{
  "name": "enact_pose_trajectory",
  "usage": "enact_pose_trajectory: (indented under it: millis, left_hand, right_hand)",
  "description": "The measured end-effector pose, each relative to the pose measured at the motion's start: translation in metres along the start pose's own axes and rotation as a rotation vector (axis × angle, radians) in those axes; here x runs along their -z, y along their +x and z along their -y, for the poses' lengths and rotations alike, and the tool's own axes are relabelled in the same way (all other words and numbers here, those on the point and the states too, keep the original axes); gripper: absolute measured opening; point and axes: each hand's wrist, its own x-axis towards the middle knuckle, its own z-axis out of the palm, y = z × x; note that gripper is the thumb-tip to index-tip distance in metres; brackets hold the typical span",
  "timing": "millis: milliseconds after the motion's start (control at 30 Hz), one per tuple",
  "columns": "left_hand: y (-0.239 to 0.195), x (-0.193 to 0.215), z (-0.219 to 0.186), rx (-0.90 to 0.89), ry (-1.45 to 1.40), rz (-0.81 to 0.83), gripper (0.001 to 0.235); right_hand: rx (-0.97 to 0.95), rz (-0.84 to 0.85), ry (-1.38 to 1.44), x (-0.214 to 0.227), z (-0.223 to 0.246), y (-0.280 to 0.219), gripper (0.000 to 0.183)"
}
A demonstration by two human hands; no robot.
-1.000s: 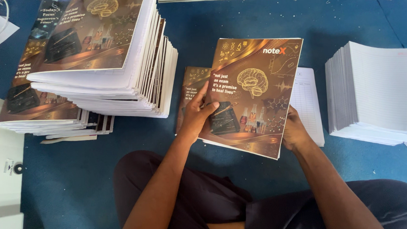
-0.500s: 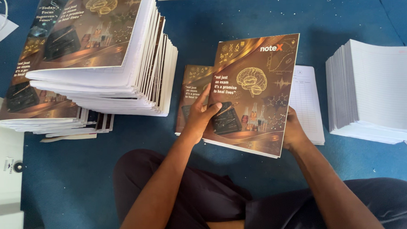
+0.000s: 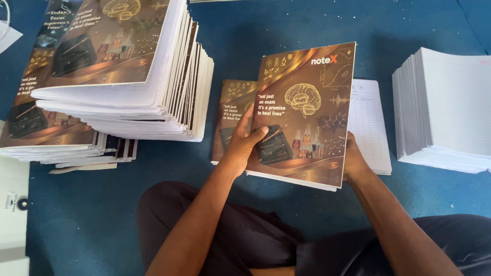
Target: The person sits on the floor and repeatedly inserts loose index sheets into the front of brown-covered notebooks, then stacks the completed units. The person handles notebooks and index sheets by hand, opening covers and sliding sheets inside before placing each finished notebook on a growing pile.
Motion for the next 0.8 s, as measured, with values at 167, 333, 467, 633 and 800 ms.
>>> enact_pose_trajectory:
  millis: [167,333,467,633,800]
  left_hand:
    - [0.000,0.002,-0.004,-0.019,0.044,-0.046,0.083]
    - [0.000,0.002,-0.008,0.019,0.061,-0.114,0.083]
    - [-0.001,0.005,-0.010,-0.032,0.005,-0.086,0.083]
    - [0.000,0.004,-0.011,-0.051,-0.023,-0.098,0.084]
    - [0.001,0.007,-0.016,-0.024,0.019,-0.183,0.084]
  right_hand:
    - [-0.089,-0.011,0.073,-0.007,0.006,0.001,0.042]
    - [-0.087,-0.063,-0.082,-0.001,-0.011,0.007,0.046]
    - [0.091,0.030,-0.190,0.005,-0.019,0.008,0.055]
    - [-0.157,-0.084,-0.171,-0.012,0.013,0.000,0.054]
    - [-0.340,-0.208,-0.156,-0.036,0.054,-0.008,0.060]
